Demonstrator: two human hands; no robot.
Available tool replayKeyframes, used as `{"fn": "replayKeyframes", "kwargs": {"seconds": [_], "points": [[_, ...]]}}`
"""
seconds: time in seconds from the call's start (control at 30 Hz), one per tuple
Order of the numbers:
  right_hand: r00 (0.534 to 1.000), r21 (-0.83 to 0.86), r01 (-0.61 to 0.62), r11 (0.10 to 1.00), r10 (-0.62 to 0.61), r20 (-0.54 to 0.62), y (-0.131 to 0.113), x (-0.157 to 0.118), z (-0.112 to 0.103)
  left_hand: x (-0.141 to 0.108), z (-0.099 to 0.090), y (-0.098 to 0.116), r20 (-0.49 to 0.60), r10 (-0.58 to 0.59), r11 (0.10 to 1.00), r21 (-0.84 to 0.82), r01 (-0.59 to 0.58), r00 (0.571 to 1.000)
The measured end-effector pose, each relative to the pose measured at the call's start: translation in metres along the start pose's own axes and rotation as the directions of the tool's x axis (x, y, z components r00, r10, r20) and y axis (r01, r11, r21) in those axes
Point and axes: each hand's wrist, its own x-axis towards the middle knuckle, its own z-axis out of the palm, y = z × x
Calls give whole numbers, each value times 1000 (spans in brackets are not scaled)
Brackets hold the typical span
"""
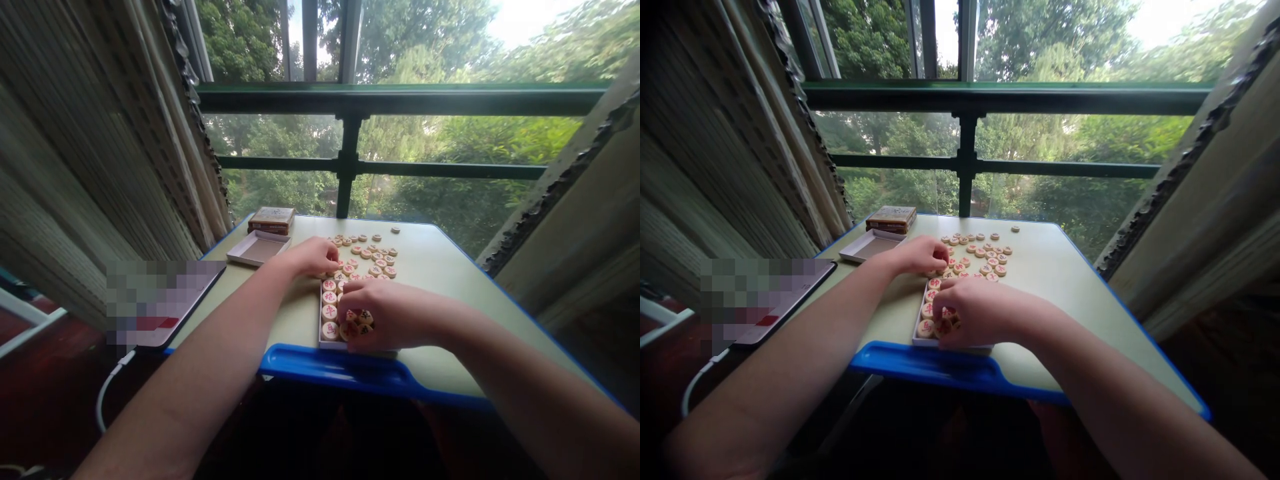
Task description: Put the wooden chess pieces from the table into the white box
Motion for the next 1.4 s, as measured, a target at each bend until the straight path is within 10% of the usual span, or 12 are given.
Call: {"fn": "replayKeyframes", "kwargs": {"seconds": [1.4], "points": [[999, 1, 44, 999, -44, 23, 5, 2, 1, 0, -2, -1, 58, 26, 999, 39, -28, 998]]}}
